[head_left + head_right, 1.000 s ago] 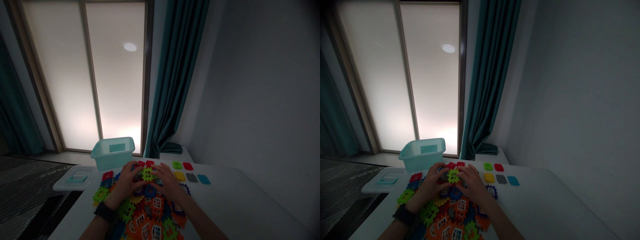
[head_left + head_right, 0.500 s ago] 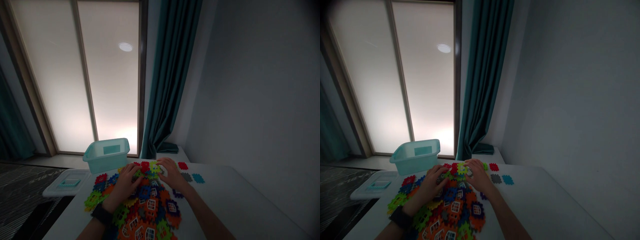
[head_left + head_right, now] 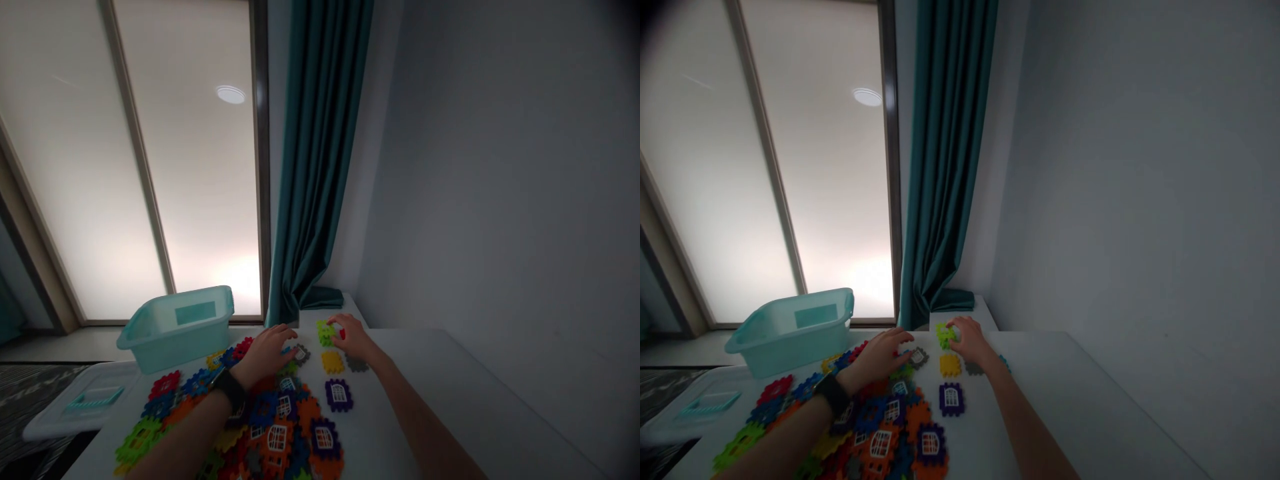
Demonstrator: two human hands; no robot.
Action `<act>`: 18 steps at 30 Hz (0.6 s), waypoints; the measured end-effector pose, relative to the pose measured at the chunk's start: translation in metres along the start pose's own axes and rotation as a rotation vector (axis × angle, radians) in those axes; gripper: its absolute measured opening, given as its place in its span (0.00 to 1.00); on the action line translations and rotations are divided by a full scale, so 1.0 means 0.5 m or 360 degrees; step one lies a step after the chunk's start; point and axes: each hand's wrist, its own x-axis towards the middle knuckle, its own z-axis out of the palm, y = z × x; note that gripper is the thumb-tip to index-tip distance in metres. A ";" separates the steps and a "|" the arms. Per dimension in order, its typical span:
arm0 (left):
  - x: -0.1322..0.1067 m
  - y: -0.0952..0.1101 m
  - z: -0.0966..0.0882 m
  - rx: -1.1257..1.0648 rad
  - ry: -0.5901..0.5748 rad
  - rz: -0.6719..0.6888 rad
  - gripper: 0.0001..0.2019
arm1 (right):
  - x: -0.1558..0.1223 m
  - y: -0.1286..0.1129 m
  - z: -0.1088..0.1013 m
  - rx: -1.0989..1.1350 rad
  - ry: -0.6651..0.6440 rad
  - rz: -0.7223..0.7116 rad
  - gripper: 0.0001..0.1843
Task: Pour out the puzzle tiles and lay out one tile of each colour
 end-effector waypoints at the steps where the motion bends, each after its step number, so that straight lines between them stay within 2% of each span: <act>1: 0.019 0.000 0.007 -0.0001 -0.0035 -0.0008 0.15 | 0.002 0.006 0.002 -0.0009 -0.0011 0.0024 0.18; 8: 0.115 -0.002 0.069 0.0040 -0.0197 -0.0081 0.19 | 0.002 0.030 0.016 -0.0032 -0.0107 0.0076 0.19; 14: 0.153 -0.002 0.111 0.0050 -0.0285 -0.0136 0.29 | -0.001 0.044 0.024 -0.0041 -0.0201 0.0124 0.15; 18: 0.168 -0.001 0.129 0.0061 -0.0342 -0.0159 0.28 | 0.000 0.052 0.025 -0.0042 -0.0266 0.0171 0.14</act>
